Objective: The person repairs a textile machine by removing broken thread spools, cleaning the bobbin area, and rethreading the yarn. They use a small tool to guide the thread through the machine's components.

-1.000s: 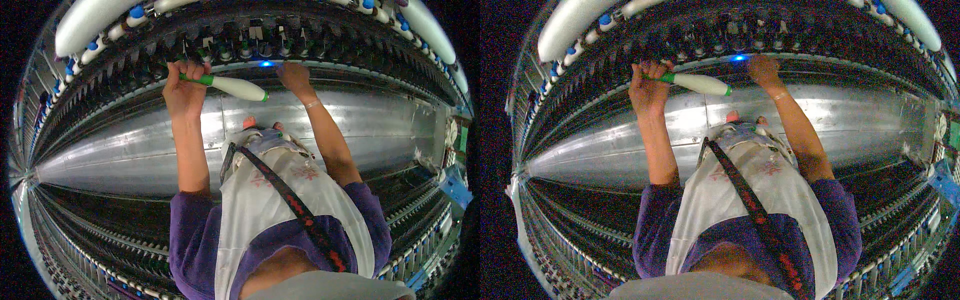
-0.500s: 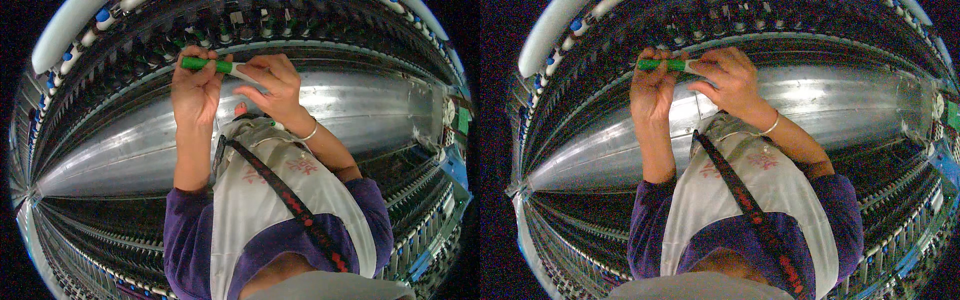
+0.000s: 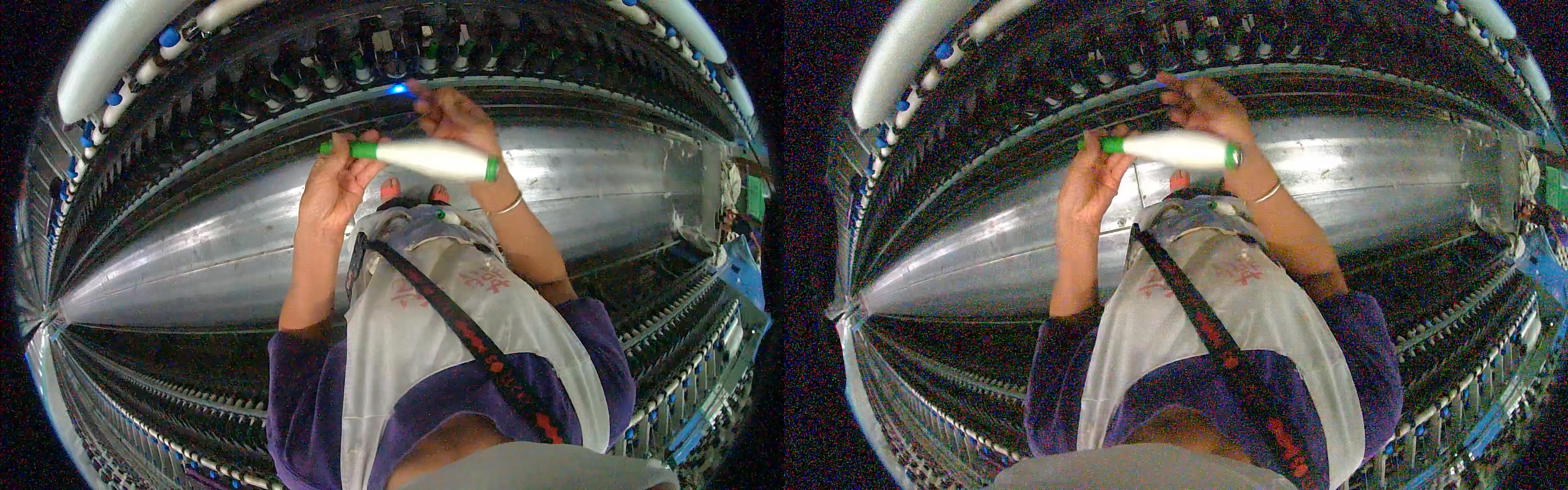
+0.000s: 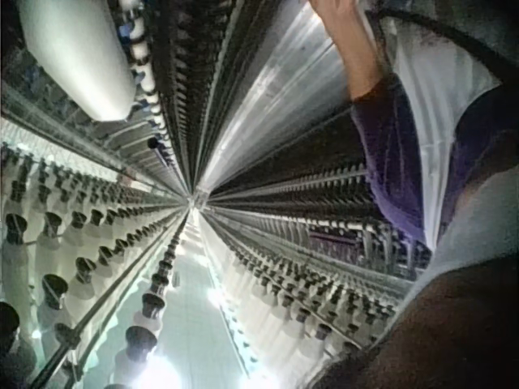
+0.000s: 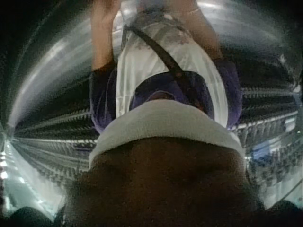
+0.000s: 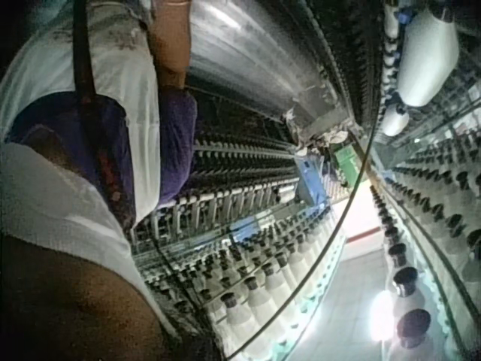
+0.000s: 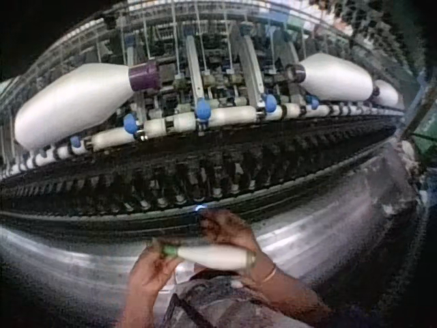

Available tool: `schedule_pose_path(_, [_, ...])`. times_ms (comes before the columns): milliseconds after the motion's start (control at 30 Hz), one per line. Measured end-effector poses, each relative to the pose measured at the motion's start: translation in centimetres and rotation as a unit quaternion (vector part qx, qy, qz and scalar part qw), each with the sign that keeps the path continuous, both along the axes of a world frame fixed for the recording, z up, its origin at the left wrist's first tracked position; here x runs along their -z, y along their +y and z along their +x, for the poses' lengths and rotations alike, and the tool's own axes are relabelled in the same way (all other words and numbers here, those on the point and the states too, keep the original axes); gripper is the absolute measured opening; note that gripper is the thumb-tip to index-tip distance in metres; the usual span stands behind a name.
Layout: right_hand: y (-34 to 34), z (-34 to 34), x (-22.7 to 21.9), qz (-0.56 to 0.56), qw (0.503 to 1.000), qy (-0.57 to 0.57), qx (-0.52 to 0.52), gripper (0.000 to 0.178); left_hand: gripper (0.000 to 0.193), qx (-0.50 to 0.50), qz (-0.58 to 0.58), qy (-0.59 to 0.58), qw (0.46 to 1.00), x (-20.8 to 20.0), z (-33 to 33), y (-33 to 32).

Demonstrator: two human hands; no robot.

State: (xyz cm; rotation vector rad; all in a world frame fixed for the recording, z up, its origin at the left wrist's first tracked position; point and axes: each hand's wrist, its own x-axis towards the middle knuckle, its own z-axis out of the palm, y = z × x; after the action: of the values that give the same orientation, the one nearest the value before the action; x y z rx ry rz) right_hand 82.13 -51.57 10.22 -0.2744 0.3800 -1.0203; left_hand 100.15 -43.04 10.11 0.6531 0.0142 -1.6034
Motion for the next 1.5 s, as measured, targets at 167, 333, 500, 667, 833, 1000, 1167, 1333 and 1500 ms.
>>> schedule_pose_path(167, [0.2, -0.9, -0.8, -0.365, 0.776, 0.374, -0.353, 0.017, 0.030, 0.000, 0.136, -0.217, 0.967, 1.2, 0.9, 0.8])
schedule_pose_path(333, [-4.2, 0.3, 2.6, -0.427, 0.770, 0.472, 0.035, 0.012, 0.037, 0.278, -0.053, -0.170, 0.944, 2.1, -3.4, -2.0])
schedule_pose_path(500, [-14.2, -6.6, 7.2, -0.224, 0.942, 0.215, 0.123, 0.008, 0.041, 0.276, -0.142, -0.806, 0.503, 7.4, -2.7, -0.9])
schedule_pose_path(667, [-11.9, -14.2, 12.8, -0.358, 0.832, 0.423, -0.010, 0.015, 0.031, 0.258, -0.024, -0.893, 0.368, 16.4, 13.5, 6.6])
schedule_pose_path(833, [-5.9, -7.7, 19.1, -0.501, 0.425, 0.731, -0.184, 0.014, 0.027, -0.093, 0.203, -0.498, 0.838, 21.5, 21.9, 7.0])
schedule_pose_path(1000, [-11.1, 0.5, 19.8, -0.487, 0.400, 0.776, -0.034, 0.065, 0.027, -0.136, 0.081, -0.515, 0.843, 15.8, 27.5, 3.7])
schedule_pose_path(1167, [-13.1, 2.7, 19.3, -0.501, 0.279, 0.810, -0.123, 0.086, 0.029, 0.097, 0.072, -0.782, 0.612, 14.2, 33.2, 6.0])
schedule_pose_path(1333, [-12.0, 2.3, 19.7, -0.411, 0.230, 0.876, -0.100, 0.050, 0.030, 0.091, -0.039, -0.933, 0.346, 20.4, 32.6, 5.5])
schedule_pose_path(1500, [-11.3, 5.5, 21.3, -0.354, 0.362, 0.853, 0.128, 0.014, 0.018, -0.042, 0.157, -0.719, 0.675, 24.6, 29.0, 2.5])
